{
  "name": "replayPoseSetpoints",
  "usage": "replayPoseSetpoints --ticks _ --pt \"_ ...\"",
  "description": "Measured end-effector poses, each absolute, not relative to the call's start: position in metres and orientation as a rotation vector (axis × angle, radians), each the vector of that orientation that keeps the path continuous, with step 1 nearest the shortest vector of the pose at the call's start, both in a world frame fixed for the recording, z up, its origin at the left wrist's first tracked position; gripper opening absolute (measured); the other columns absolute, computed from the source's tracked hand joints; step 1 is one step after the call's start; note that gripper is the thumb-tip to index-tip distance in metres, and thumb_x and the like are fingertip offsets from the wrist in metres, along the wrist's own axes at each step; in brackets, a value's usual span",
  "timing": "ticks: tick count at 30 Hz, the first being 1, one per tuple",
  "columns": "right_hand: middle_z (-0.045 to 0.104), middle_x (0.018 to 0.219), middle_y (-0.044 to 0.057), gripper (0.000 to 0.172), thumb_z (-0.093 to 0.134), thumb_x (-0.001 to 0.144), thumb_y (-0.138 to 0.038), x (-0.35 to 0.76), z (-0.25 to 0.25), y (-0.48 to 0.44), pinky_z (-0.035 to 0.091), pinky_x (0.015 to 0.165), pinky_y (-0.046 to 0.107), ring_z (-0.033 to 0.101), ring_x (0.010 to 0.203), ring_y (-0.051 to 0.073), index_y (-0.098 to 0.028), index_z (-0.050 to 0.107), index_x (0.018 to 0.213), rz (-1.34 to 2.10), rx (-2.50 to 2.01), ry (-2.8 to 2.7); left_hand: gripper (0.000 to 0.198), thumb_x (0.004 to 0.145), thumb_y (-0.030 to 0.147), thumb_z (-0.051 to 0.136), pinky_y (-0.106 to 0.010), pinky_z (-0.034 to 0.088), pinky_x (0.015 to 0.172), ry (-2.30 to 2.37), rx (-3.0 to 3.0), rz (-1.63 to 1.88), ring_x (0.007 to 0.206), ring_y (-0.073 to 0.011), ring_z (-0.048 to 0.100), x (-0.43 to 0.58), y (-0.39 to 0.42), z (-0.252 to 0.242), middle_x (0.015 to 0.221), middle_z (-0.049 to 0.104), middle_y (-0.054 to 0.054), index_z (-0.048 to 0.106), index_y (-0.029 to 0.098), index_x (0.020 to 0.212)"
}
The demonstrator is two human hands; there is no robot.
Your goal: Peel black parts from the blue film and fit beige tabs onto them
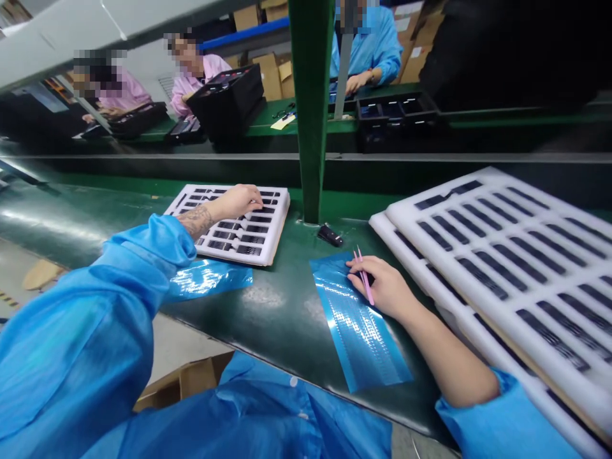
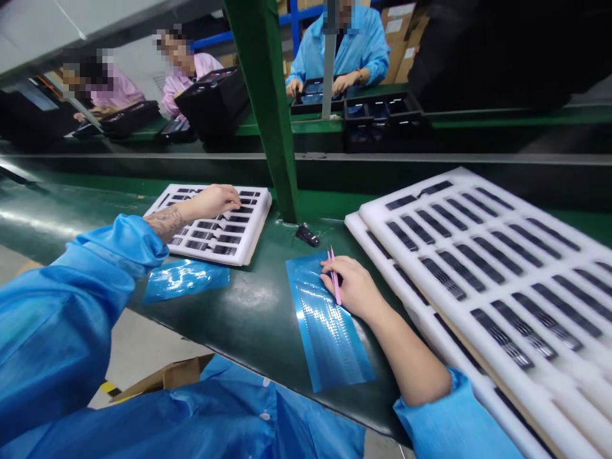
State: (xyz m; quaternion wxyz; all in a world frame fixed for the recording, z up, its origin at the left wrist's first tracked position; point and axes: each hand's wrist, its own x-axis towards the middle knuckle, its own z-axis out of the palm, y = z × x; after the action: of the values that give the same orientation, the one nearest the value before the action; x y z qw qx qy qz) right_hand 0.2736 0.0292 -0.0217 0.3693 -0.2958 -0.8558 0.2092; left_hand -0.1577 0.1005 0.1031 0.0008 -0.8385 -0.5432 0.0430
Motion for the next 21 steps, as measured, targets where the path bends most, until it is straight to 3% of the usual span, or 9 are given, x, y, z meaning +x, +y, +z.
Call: replayPoseSetpoints --ticks 3,8,16,21 --pt "0.077 0.104 0.008 0.003 0.068 0.091 -0.025 0.274 -0.021 0.029 0.061 0.093 0.046 0.074 0.101 0.025 -0.023 0.068 0.093 0.546 -0.764 -2.184 0.03 0.091 0.029 0.054 -0.027 0.052 0.094 -1.709 -2.605 0.188 0.098 -0.0191 0.07 -0.156 0.102 0.103 0.106 0.076 -0.008 0.079 0.017 0.102" --pt "0.077 0.103 0.008 0.002 0.068 0.091 -0.026 0.274 -0.019 0.028 0.062 0.09 0.047 0.074 0.099 0.026 -0.024 0.067 0.092 0.53 -0.755 -2.182 0.034 0.094 0.027 0.049 -0.026 0.049 0.096 -1.739 -2.482 0.261 0.104 -0.0198 0.069 -0.146 0.12 0.106 0.114 0.076 -0.007 0.077 0.019 0.111" --pt "0.077 0.1 0.008 0.004 0.067 0.091 -0.028 0.273 -0.02 0.03 0.065 0.087 0.047 0.076 0.094 0.026 -0.025 0.068 0.089 0.49 -0.743 -2.186 0.023 0.089 0.029 0.064 -0.029 0.049 0.087 -1.686 -2.464 0.551 0.093 -0.0231 0.071 -0.133 0.144 0.112 0.101 0.077 -0.013 0.079 0.015 0.098" --pt "0.077 0.1 0.008 0.003 0.067 0.091 -0.027 0.272 -0.02 0.029 0.064 0.087 0.046 0.076 0.093 0.026 -0.025 0.068 0.089 0.497 -0.744 -2.179 0.018 0.086 0.03 0.068 -0.028 0.049 0.089 -1.667 -2.548 0.567 0.095 -0.0224 0.07 -0.132 0.139 0.12 0.102 0.077 -0.011 0.078 0.017 0.094"
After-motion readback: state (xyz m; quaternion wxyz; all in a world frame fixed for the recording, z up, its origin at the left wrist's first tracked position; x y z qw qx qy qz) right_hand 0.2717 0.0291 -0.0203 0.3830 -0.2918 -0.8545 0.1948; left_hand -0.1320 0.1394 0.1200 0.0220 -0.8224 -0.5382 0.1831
